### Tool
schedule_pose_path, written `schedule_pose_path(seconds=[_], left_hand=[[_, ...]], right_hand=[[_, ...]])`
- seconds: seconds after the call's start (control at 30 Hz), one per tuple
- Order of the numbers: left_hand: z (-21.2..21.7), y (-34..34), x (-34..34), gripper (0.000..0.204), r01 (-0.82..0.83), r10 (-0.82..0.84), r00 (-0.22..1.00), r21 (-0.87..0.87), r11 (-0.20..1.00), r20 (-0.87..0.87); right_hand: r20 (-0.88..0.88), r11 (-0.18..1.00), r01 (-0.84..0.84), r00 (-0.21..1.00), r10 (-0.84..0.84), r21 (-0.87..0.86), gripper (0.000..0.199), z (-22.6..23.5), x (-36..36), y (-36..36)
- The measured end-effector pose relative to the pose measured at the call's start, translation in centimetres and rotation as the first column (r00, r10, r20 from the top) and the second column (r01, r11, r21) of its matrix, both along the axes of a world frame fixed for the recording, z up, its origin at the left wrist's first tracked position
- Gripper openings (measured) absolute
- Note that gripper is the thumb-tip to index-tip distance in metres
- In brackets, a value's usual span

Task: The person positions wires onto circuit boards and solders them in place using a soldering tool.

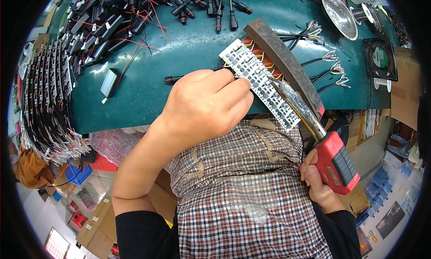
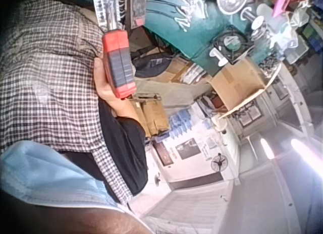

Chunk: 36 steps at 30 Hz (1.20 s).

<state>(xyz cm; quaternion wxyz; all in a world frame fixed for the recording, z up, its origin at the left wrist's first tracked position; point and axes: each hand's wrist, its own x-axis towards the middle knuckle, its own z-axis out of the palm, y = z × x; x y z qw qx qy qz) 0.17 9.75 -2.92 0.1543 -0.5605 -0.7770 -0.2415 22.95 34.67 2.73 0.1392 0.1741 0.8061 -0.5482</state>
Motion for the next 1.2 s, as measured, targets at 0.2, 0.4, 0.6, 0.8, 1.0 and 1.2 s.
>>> schedule_pose_path(seconds=[0.2,0.4,0.6,0.8,1.0,1.2], left_hand=[[-0.2,0.0,-0.1,0.023,-0.002,0.002,1.000,0.006,1.000,-0.004],[-0.3,0.0,0.1,0.023,-0.013,0.013,1.000,0.043,0.999,0.007],[-0.3,0.2,1.2,0.021,-0.114,0.111,0.993,0.078,0.990,0.043],[-0.2,0.4,2.9,0.031,-0.216,0.190,0.947,0.076,0.974,0.259],[0.9,0.7,-2.4,0.019,-0.501,0.469,0.861,0.173,0.848,0.199],[-0.2,2.7,-11.5,0.024,-0.735,0.733,0.677,0.113,0.669,0.066]], right_hand=[[0.007,1.000,0.022,1.000,-0.022,-0.016,0.009,0.0,-0.1,0.1],[0.001,1.000,0.013,1.000,-0.013,-0.010,0.007,0.1,-0.4,0.1],[-0.025,0.995,0.077,0.997,-0.079,-0.062,0.005,0.2,-0.9,-0.3],[-0.045,0.981,0.153,0.986,-0.159,-0.117,0.006,-0.2,-0.5,-0.6],[-0.039,0.976,0.165,0.984,-0.172,-0.142,0.003,-0.9,-0.1,-0.1],[-0.142,0.991,0.089,0.984,-0.104,-0.104,0.004,-1.2,-0.7,-0.1]])
